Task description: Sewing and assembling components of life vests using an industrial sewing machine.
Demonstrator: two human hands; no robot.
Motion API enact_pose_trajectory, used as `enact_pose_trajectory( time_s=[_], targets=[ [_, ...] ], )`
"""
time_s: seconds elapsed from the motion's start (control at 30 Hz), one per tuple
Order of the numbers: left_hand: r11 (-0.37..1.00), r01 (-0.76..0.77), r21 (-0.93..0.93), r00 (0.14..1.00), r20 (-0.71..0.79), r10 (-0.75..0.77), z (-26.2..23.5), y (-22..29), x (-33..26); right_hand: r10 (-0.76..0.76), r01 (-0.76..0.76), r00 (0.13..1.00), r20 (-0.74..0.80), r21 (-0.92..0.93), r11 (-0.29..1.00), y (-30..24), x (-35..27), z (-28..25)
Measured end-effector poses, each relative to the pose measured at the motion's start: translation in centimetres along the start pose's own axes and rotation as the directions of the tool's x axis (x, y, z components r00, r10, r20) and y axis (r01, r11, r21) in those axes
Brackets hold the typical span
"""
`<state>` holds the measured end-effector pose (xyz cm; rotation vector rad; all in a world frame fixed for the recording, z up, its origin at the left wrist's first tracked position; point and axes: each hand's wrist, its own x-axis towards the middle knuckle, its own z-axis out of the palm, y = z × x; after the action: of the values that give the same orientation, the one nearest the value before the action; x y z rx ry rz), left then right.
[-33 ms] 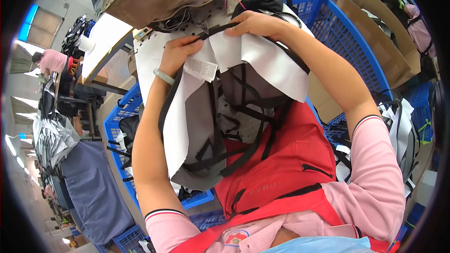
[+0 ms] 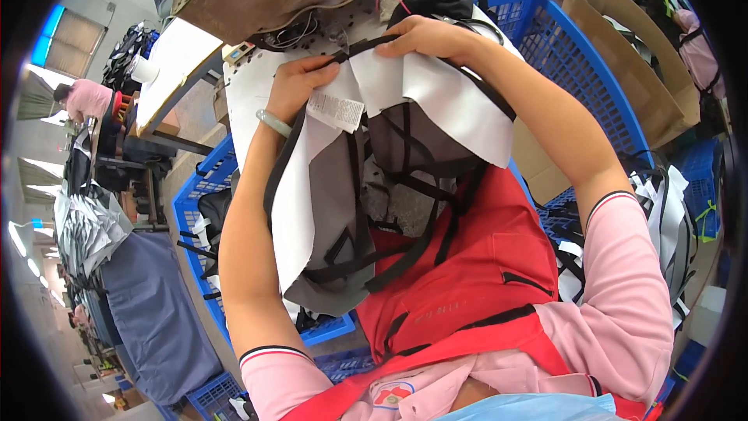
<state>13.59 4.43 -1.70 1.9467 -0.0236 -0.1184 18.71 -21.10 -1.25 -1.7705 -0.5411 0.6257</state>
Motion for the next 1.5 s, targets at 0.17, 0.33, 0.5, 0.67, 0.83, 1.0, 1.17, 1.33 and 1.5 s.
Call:
enact_pose_trajectory(
  time_s=[0.17, 0.33, 0.5, 0.67, 0.83, 1.0, 1.17, 1.33, 1.5],
  targets=[
    [0.999, 0.002, -0.040, 1.000, 0.009, -0.002, 0.1, 0.6, -0.1, 0.006, -0.005, 1.000, -0.015, 0.015, 1.000, -0.2, 0.3, -0.1],
    [0.997, -0.003, -0.071, 1.000, 0.008, 0.004, 0.2, 0.6, -0.6, -0.047, 0.043, 0.997, -0.053, -0.083, 0.996, -0.2, -0.2, 0.0],
    [0.999, -0.005, -0.050, 1.000, -0.010, 0.005, 0.0, 0.6, -0.6, -0.081, 0.069, 0.994, -0.077, -0.148, 0.987, -0.1, -0.5, 0.2],
    [0.996, -0.011, -0.094, 1.000, -0.004, 0.011, 0.1, 0.7, -1.0, -0.105, 0.064, 0.984, -0.146, -0.261, 0.963, 0.0, -0.4, 0.2],
    [0.994, -0.006, -0.110, 1.000, -0.020, 0.004, 0.2, 1.2, -1.5, -0.136, 0.089, 0.980, -0.143, -0.297, 0.951, -0.1, -0.7, 0.2],
    [0.998, -0.053, -0.042, 0.997, -0.050, 0.051, 0.1, 1.0, -1.0, -0.073, 0.049, 0.994, -0.086, -0.249, 0.967, 0.0, -0.5, -0.4],
    [0.998, -0.050, 0.048, 0.982, -0.180, 0.058, -2.8, -0.7, -1.9, -0.130, 0.055, 0.962, -0.240, -0.295, 0.954, -2.1, -3.4, -1.1],
    [0.874, -0.024, -0.485, 0.975, -0.206, -0.087, 0.3, -1.9, -4.3, -0.142, 0.315, 0.943, 0.300, -0.675, 0.667, -5.2, -12.8, 5.8],
    [0.817, -0.145, -0.558, 0.980, -0.197, 0.039, 10.6, -2.0, -7.8, -0.305, 0.797, 0.604, 0.737, -0.541, 0.270, -3.8, -18.2, 16.0]
  ],
)
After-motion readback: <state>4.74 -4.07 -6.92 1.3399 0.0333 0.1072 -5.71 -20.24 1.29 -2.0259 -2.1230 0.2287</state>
